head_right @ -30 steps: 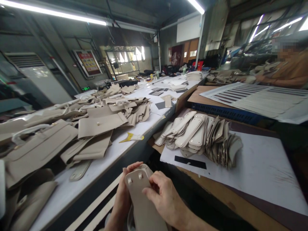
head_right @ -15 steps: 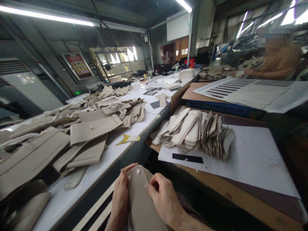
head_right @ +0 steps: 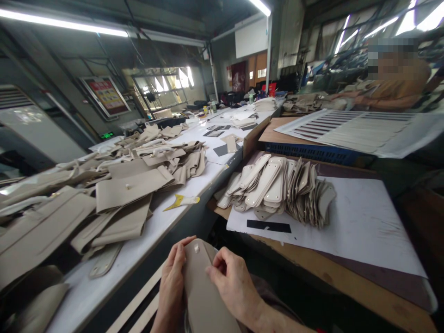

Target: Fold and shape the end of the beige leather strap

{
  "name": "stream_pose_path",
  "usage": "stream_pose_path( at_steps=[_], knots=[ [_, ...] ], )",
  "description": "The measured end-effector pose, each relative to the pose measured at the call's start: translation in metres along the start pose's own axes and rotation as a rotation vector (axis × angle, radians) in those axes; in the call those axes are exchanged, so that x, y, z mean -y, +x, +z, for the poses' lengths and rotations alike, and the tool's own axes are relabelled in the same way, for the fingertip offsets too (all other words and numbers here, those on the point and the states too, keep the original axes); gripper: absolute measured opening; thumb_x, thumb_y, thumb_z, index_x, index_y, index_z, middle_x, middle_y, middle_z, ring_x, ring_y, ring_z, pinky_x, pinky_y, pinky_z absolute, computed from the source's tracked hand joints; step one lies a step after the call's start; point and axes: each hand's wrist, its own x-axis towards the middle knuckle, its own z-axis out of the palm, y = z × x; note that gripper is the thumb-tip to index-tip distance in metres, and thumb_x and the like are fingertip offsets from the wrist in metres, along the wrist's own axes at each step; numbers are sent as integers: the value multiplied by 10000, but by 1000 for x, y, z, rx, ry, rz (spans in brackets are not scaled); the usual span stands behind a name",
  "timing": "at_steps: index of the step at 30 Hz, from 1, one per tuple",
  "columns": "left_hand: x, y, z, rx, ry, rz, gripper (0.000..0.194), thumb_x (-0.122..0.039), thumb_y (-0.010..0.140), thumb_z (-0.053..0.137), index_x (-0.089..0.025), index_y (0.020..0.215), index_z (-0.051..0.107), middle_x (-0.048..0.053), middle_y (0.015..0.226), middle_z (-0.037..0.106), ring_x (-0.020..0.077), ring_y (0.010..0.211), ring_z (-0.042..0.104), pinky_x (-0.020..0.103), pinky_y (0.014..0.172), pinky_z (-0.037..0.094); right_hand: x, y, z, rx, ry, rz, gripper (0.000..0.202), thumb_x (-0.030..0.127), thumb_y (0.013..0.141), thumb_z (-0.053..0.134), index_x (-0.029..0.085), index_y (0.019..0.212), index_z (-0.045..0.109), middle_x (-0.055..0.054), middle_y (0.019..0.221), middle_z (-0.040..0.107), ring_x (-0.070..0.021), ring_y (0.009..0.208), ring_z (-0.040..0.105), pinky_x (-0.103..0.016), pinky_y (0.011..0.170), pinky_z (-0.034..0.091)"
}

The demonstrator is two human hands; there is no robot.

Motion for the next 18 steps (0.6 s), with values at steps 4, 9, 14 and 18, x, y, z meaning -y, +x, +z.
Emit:
stream_pose_path(
  at_steps=[4, 9, 14, 18],
  knots=[
    [-8, -4, 6, -13, -50, -22, 573, -675, 804, 621, -195, 1117, 638, 58, 980, 679, 146, 719, 570, 205, 590, 456, 0, -1, 2, 7, 15, -7, 122, 247, 831, 614, 185, 780, 522, 31, 707, 534, -120, 677, 488, -243, 627, 378],
    [-6, -4, 4, 4, -37, -32, 545, -659, 837, 589, -207, 1137, 630, 59, 1014, 675, 162, 767, 577, 211, 614, 449, -2, 0, 4, -7, 38, -65, 162, 204, 824, 614, 201, 971, 546, 63, 696, 447, -110, 646, 448, -241, 633, 373],
    [8, 3, -4, 39, -18, 0, 535, -660, 858, 563, -227, 1168, 615, 60, 1158, 651, 209, 1009, 584, 231, 741, 466, 2, 3, 6, 14, -12, -55, 249, 191, 817, 612, 199, 1064, 588, 67, 678, 408, -112, 634, 433, -249, 632, 359],
    [13, 6, -5, 21, -11, 23, 523, -643, 868, 563, -210, 1157, 616, 68, 1173, 643, 218, 1036, 583, 244, 760, 462, 6, 10, 12, 14, -23, -70, 232, 208, 818, 613, 194, 1046, 577, 74, 652, 379, -109, 606, 407, -246, 593, 324]
  ],
)
